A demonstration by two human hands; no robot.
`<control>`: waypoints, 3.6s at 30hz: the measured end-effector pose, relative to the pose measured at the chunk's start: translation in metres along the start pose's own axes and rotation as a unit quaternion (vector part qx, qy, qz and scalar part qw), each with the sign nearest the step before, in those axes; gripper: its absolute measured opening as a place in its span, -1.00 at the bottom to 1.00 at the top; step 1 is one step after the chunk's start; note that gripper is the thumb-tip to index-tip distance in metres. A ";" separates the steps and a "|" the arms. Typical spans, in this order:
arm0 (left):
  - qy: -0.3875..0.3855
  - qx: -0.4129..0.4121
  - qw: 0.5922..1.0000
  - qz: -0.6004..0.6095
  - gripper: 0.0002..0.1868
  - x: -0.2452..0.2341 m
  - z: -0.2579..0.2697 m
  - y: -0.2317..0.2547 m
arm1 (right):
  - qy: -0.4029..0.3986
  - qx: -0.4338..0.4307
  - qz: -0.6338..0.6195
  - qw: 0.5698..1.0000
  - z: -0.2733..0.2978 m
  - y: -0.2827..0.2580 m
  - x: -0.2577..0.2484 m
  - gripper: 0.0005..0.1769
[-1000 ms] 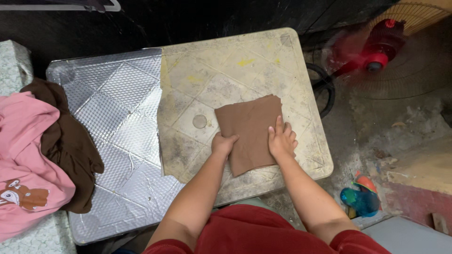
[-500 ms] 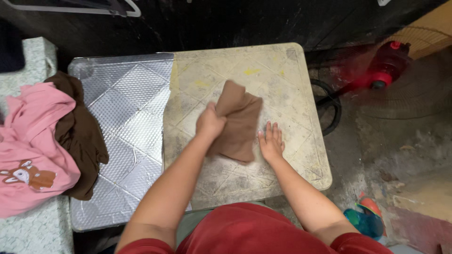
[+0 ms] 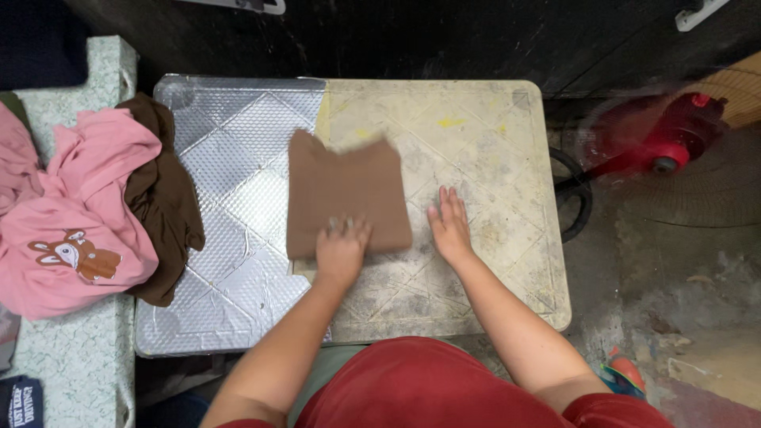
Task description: The person folds multiple shirts on a small table, handling them one by one, smoothing the fabric, folding in the sides, and stacking the completed items into a pile.
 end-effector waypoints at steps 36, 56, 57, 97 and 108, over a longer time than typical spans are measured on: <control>0.106 -0.184 0.617 0.758 -0.03 -0.030 0.217 -0.194 | -0.190 -0.059 -0.142 0.970 0.056 -0.305 0.123 -0.33; 0.617 -0.233 0.477 0.581 -0.17 -0.169 0.721 -0.562 | -0.293 -0.657 -0.002 0.694 0.246 -0.963 0.500 -0.46; 0.632 -0.238 0.477 0.562 -0.18 -0.162 0.729 -0.582 | -0.298 -0.640 0.036 0.708 0.251 -0.980 0.518 -0.46; 0.386 -0.732 0.501 0.252 -0.05 0.067 0.860 -0.406 | -0.385 -0.483 -0.027 0.786 0.426 -0.643 0.447 -0.16; 0.096 -0.795 0.464 0.380 0.16 0.167 1.072 -0.445 | -0.578 0.088 -0.222 0.780 0.589 -0.599 0.656 0.09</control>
Point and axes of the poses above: each hand's wrist, its own z-axis away from the middle knuckle, its own x-axis out of the palm, y = z × x, the point moved 2 cm from there along -z, towards the middle knuckle, and after that the axes turned 10 degrees about -y, right-handed, at the moved point
